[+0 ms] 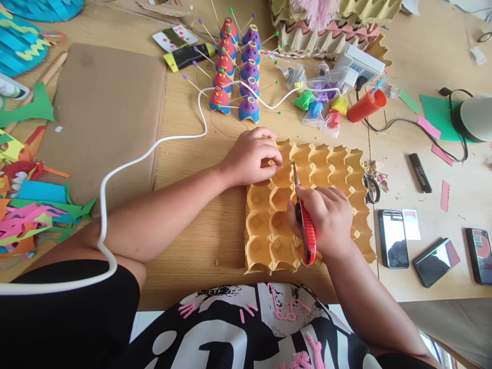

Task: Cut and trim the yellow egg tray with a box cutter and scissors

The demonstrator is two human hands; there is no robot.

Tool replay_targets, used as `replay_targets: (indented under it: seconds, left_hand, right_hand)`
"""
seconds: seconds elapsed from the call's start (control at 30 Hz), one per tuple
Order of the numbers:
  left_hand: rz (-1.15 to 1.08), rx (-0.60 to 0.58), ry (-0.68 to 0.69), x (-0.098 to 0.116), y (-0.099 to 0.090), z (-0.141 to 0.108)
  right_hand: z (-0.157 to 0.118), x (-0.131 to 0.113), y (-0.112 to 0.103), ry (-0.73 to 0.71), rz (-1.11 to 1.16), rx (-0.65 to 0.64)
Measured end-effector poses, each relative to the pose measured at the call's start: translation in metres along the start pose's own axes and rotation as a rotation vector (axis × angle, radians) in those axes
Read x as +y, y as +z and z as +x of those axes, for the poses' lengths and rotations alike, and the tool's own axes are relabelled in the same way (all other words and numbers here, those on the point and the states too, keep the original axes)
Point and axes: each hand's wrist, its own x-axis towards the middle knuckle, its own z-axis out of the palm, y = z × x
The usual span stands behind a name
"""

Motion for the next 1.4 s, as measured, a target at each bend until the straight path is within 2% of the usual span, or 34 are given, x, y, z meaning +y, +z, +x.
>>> replay_targets:
  seconds: [0.27, 0.43, 0.57, 0.87, 1.03, 1.2, 1.4]
  left_hand:
    - [-0.01, 0.012, 0.012, 0.0, 0.0, 0.0]
    - [-0.001, -0.015, 0.002, -0.001, -0.001, 0.0]
    - [0.004, -0.023, 0.01, -0.002, -0.001, 0.0]
    - [-0.002, -0.013, -0.002, -0.001, 0.0, 0.0]
    - [0.014, -0.01, -0.001, 0.0, 0.0, 0.0]
    - [0.016, -0.001, 0.009, -0.001, 0.0, 0.0]
    - [0.002, 0.016, 0.022, -0.003, 0.001, 0.0]
  right_hand:
    - [-0.004, 0.005, -0.006, 0.031, 0.151, 0.087]
    - [-0.007, 0.008, -0.005, 0.085, 0.202, 0.202]
    - [-0.005, 0.011, 0.0, 0.125, 0.214, 0.131]
    - [-0.004, 0.01, 0.002, 0.183, 0.236, 0.111]
    - [-0.003, 0.011, 0.003, 0.15, 0.209, 0.113]
    - [-0.002, 0.01, 0.002, 0.142, 0.194, 0.063]
    - [0.002, 0.009, 0.005, 0.144, 0.187, 0.095]
